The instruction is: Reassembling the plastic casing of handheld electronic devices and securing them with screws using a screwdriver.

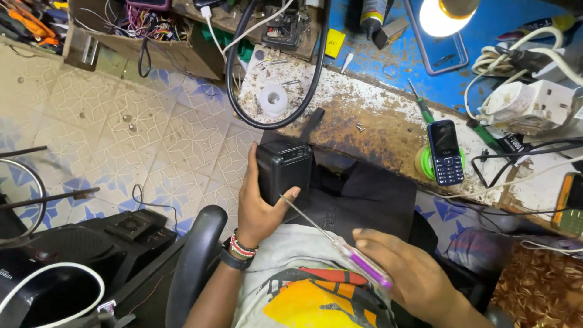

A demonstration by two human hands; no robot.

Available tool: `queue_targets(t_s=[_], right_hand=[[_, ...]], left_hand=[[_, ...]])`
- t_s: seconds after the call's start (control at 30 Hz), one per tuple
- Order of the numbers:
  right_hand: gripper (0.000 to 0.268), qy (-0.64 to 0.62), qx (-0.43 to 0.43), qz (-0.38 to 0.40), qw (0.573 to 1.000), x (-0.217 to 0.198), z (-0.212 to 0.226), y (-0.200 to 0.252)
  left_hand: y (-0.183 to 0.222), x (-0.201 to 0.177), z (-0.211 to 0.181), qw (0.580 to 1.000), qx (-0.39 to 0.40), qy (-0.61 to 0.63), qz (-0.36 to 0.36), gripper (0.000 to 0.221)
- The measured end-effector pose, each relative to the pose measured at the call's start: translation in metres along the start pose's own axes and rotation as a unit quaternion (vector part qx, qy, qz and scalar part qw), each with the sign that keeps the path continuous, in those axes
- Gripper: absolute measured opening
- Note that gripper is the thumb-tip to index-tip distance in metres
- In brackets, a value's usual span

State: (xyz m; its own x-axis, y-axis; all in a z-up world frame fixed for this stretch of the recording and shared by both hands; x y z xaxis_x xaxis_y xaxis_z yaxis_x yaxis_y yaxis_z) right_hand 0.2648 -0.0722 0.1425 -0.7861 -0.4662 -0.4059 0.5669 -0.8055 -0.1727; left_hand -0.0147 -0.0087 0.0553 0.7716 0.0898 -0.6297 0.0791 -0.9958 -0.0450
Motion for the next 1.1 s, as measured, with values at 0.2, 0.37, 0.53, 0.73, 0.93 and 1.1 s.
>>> queue_targets(t_s=[0.2,0.37,0.53,0.73,0.93,1.1], right_hand=[[0.044,0.146,-0.02,0.048,0.988,-0.021,0.044,0.006],[0.032,0.245,-0.004,-0.052,0.968,-0.018,0.038,0.007],[0.04,0.375,0.014,-0.206,0.904,-0.011,-0.008,0.039],[0.039,-0.053,0.051,-0.22,0.973,-0.015,-0.025,0.036],[0.05,0.403,0.036,-0.302,0.863,-0.028,-0.02,0.037],[0.04,0.299,0.046,-0.381,0.874,-0.035,0.012,-0.002]], left_hand=[[0.001,-0.005,-0.027,1.0,-0.006,-0.005,0.0,0.102],[-0.008,-0.002,-0.035,0.999,-0.006,-0.031,0.0,0.105],[-0.016,0.004,-0.044,0.999,0.001,-0.044,-0.012,0.113],[-0.031,0.005,-0.055,0.997,0.036,-0.036,-0.054,0.112],[-0.051,0.014,-0.066,0.996,0.067,-0.025,-0.054,0.106],[-0.08,0.028,-0.07,0.997,0.06,0.034,-0.038,0.107]])
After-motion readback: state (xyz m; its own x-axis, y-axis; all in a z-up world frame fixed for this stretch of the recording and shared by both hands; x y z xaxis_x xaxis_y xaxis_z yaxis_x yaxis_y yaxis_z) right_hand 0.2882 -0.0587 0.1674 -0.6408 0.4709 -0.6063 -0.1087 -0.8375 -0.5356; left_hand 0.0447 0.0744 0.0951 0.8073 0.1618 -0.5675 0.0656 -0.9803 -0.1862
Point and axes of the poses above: each hand's wrist, its own y-axis away from the middle knuckle, its own x-axis out of the palm, z = x × y, the point moved 1 cm from there along -y, towards the middle knuckle, and after that the axes turned 12 degrees about -y, right-handed, at the moved point
